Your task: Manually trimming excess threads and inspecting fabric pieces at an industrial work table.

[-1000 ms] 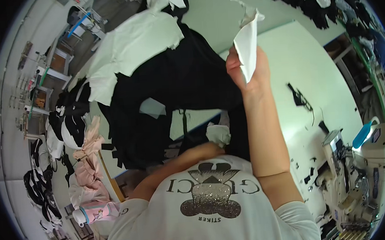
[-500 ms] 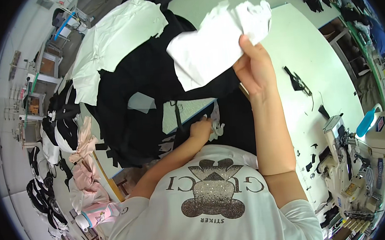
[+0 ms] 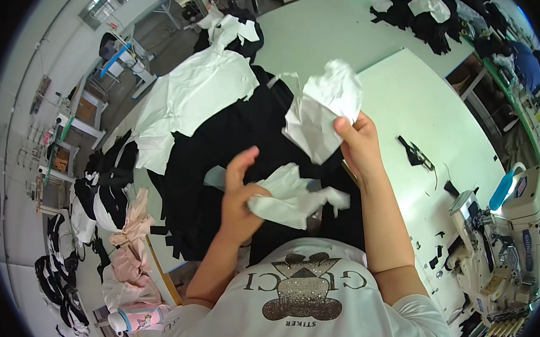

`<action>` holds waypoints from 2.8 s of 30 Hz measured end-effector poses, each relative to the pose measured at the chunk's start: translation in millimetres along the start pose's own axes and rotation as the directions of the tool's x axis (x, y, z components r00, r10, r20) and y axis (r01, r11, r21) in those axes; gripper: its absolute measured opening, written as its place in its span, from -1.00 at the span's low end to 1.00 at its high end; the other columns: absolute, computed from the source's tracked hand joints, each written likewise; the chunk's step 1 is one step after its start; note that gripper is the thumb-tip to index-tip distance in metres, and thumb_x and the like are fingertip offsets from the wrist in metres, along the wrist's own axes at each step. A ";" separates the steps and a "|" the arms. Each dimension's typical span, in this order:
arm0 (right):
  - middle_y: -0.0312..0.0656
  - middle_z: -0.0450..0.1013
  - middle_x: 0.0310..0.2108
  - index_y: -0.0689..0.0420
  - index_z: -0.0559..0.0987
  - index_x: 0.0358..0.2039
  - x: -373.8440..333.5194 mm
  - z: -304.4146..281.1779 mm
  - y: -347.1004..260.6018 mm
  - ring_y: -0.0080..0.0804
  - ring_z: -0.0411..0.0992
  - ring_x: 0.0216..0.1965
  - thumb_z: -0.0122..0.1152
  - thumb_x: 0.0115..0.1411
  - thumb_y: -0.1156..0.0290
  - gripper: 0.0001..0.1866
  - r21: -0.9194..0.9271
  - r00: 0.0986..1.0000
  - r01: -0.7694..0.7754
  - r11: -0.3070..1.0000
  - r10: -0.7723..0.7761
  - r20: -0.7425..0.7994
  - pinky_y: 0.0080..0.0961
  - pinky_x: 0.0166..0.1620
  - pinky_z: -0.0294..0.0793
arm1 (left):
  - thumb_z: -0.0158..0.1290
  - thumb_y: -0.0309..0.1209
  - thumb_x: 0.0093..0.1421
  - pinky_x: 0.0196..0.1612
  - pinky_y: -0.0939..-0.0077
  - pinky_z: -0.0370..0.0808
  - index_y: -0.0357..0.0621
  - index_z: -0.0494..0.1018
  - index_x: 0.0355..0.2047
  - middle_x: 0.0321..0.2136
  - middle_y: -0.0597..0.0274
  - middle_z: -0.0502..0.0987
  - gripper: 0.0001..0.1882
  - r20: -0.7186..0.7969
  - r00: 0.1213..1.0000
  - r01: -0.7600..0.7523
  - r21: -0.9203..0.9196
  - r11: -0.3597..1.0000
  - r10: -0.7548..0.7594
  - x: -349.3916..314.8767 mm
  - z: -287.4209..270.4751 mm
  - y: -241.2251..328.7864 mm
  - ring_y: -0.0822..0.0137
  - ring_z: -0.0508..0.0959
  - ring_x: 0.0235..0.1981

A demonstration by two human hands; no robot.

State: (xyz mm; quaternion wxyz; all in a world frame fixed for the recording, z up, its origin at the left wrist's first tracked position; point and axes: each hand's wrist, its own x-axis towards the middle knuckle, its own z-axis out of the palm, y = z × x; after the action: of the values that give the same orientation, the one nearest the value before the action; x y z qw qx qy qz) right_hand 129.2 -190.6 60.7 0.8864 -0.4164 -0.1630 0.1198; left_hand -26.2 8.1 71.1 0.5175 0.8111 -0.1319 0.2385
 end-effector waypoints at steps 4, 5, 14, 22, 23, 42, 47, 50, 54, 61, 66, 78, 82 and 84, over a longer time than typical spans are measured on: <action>-0.15 0.49 -0.15 0.26 0.45 -0.06 -5.1 9.3 -4.4 -0.40 0.48 -0.17 0.39 0.03 0.20 -0.45 0.066 0.992 -0.060 0.996 0.052 0.118 -0.43 -0.09 0.48 | 0.13 -0.41 0.03 0.31 0.03 -0.27 -0.13 0.57 -0.49 0.35 0.00 -0.11 -0.91 0.111 0.984 0.178 -0.576 0.798 -0.139 20.7 -21.8 -6.9 0.07 -0.15 0.38; -0.17 0.50 -0.19 0.25 0.46 -0.09 -7.0 15.3 -0.4 -0.42 0.49 -0.21 0.39 0.02 0.19 -0.46 0.043 0.993 -0.062 0.997 0.057 0.107 -0.44 -0.13 0.49 | 0.11 -0.41 0.04 0.31 0.05 -0.24 -0.14 0.58 -0.46 0.34 0.02 -0.09 -0.90 0.167 0.976 0.214 -0.609 0.764 -0.141 24.3 -20.0 -7.7 0.06 -0.12 0.37; -0.32 0.48 -0.28 0.21 0.48 -0.13 -18.9 35.1 7.9 -0.60 0.42 -0.27 0.16 0.06 0.59 -0.69 -0.364 0.982 0.094 0.927 -0.027 0.185 -0.59 -0.17 0.42 | -0.07 -0.40 0.28 -0.16 0.51 0.46 -0.35 0.45 -0.12 -0.24 0.21 0.55 -0.72 0.121 0.794 0.513 -0.661 0.548 -0.596 26.8 21.8 -16.3 0.43 0.54 -0.26; -0.32 0.43 -0.29 0.16 0.42 -0.10 -18.2 27.7 -18.0 -0.63 0.39 -0.27 0.35 -0.02 0.56 -0.56 -0.136 0.916 -0.182 0.974 0.218 0.336 -0.70 -0.16 0.37 | -0.04 -0.30 0.27 -0.25 0.48 0.50 -0.33 0.48 -0.22 -0.30 0.13 0.57 -0.70 0.004 0.703 0.459 -0.767 0.449 -0.711 24.8 -4.9 -30.7 0.36 0.58 -0.32; -0.32 0.42 -0.24 0.15 0.47 -0.17 -20.1 23.8 -17.2 -0.62 0.38 -0.23 0.33 -0.03 0.58 -0.63 -0.073 0.910 -0.203 0.977 0.215 0.355 -0.71 -0.14 0.35 | -0.11 -0.27 0.30 -0.21 0.44 0.51 -0.31 0.47 -0.19 -0.21 0.09 0.54 -0.67 0.012 0.696 0.406 -0.831 0.381 -0.717 26.0 -3.1 -28.6 0.31 0.57 -0.25; -0.12 0.41 -0.54 0.28 0.57 -0.43 -41.4 61.0 -7.6 -0.28 0.39 -0.56 0.28 -0.05 0.53 -0.86 -0.713 0.934 0.318 0.625 -0.080 0.347 -0.47 -0.46 0.37 | -0.05 -0.42 0.27 -0.21 0.58 0.42 -0.25 0.42 -0.23 -0.31 0.25 0.52 -0.84 -0.252 0.777 0.210 -0.759 0.616 -0.576 27.3 17.2 13.6 0.49 0.50 -0.31; -0.23 0.42 -0.54 0.33 0.57 -0.41 -36.6 47.9 -13.3 -0.54 0.37 -0.52 0.16 0.04 0.58 -0.90 -0.664 0.953 0.132 0.736 0.089 0.289 -0.57 -0.45 0.35 | -0.02 -0.43 0.26 -0.30 0.64 0.42 -0.25 0.43 -0.30 -0.40 0.28 0.52 -0.87 -0.352 0.767 0.194 -0.669 0.717 -0.536 29.0 6.9 11.6 0.55 0.48 -0.40; -0.29 0.40 -0.55 0.33 0.57 -0.39 -34.5 38.5 -2.1 -0.59 0.34 -0.52 0.09 0.14 0.49 -0.84 -0.568 0.952 0.076 0.820 0.110 0.287 -0.59 -0.45 0.34 | -0.02 -0.42 0.26 -0.32 0.64 0.43 -0.25 0.43 -0.31 -0.41 0.29 0.53 -0.87 -0.381 0.744 0.200 -0.658 0.726 -0.550 29.9 3.3 10.0 0.56 0.48 -0.42; -0.24 0.45 -0.36 0.30 0.59 -0.27 -28.2 24.4 -11.5 -0.56 0.37 -0.36 0.00 0.25 0.14 -0.58 -0.482 0.921 -0.300 0.823 0.382 0.079 -0.59 -0.25 0.37 | -0.03 -0.41 0.26 -0.33 0.63 0.43 -0.25 0.41 -0.33 -0.41 0.27 0.52 -0.86 -0.464 0.663 0.183 -0.660 0.729 -0.587 36.6 -8.5 20.5 0.55 0.48 -0.43; 0.03 0.26 -0.16 0.31 0.30 0.07 -51.9 72.8 -5.1 -0.02 0.34 -0.12 0.45 -0.24 0.33 -0.17 -0.797 0.894 0.312 0.517 0.125 0.431 -0.38 -0.06 0.36 | -0.03 -0.42 0.25 -0.38 0.65 0.39 -0.26 0.41 -0.35 -0.43 0.30 0.51 -0.86 -0.494 0.664 0.212 -0.595 0.775 -0.561 25.8 -2.9 1.6 0.59 0.44 -0.47; -0.16 0.45 -0.24 0.37 0.48 -0.09 -43.6 59.5 9.8 -0.39 0.41 -0.15 0.24 0.05 0.45 -0.59 -0.622 0.972 0.064 0.781 0.092 0.215 -0.53 -0.06 0.35 | -0.10 -0.37 0.29 -0.14 0.43 0.50 -0.28 0.34 -0.02 -0.16 0.09 0.50 -0.69 -0.426 0.684 0.189 -0.681 0.707 -0.593 18.4 -14.8 -8.0 0.32 0.54 -0.18; -0.02 0.29 -0.23 0.22 0.33 0.10 -62.9 92.3 -11.8 -0.09 0.37 -0.23 0.56 -0.38 0.13 -0.01 -0.819 0.881 0.465 0.336 -0.083 0.466 -0.34 -0.17 0.42 | -0.26 -0.20 0.36 -0.06 0.25 0.50 -0.25 0.28 0.05 -0.09 0.08 0.47 -0.58 -0.424 0.629 0.026 -0.827 0.562 -0.652 9.4 -22.0 -17.4 0.19 0.54 -0.11; -0.05 0.30 -0.30 0.23 0.40 0.00 -55.2 90.6 4.8 -0.14 0.37 -0.39 0.48 -0.27 0.30 -0.24 -0.775 0.796 0.595 0.215 -0.290 0.531 -0.34 -0.35 0.43 | -0.21 -0.25 0.35 -0.09 0.31 0.50 -0.25 0.30 0.02 -0.11 0.09 0.48 -0.63 -0.494 0.645 -0.003 -0.764 0.645 -0.583 12.0 -13.0 4.6 0.24 0.54 -0.13; -0.11 0.32 -0.42 0.20 0.49 -0.19 -51.5 94.7 -0.2 -0.18 0.34 -0.55 0.33 -0.14 0.46 -0.57 -0.715 0.782 0.616 0.332 -0.374 0.499 -0.37 -0.48 0.38 | -0.13 -0.35 0.33 -0.13 0.46 0.50 -0.26 0.32 -0.02 -0.15 0.14 0.49 -0.71 -0.563 0.654 -0.004 -0.670 0.742 -0.505 9.6 -12.7 9.7 0.36 0.54 -0.19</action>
State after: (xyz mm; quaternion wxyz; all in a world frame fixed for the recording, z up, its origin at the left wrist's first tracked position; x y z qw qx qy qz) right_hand 45.1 -142.4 108.0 0.5279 -0.7053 -0.4271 -0.2037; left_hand -25.7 15.8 88.2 0.7911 0.4454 0.1308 0.3983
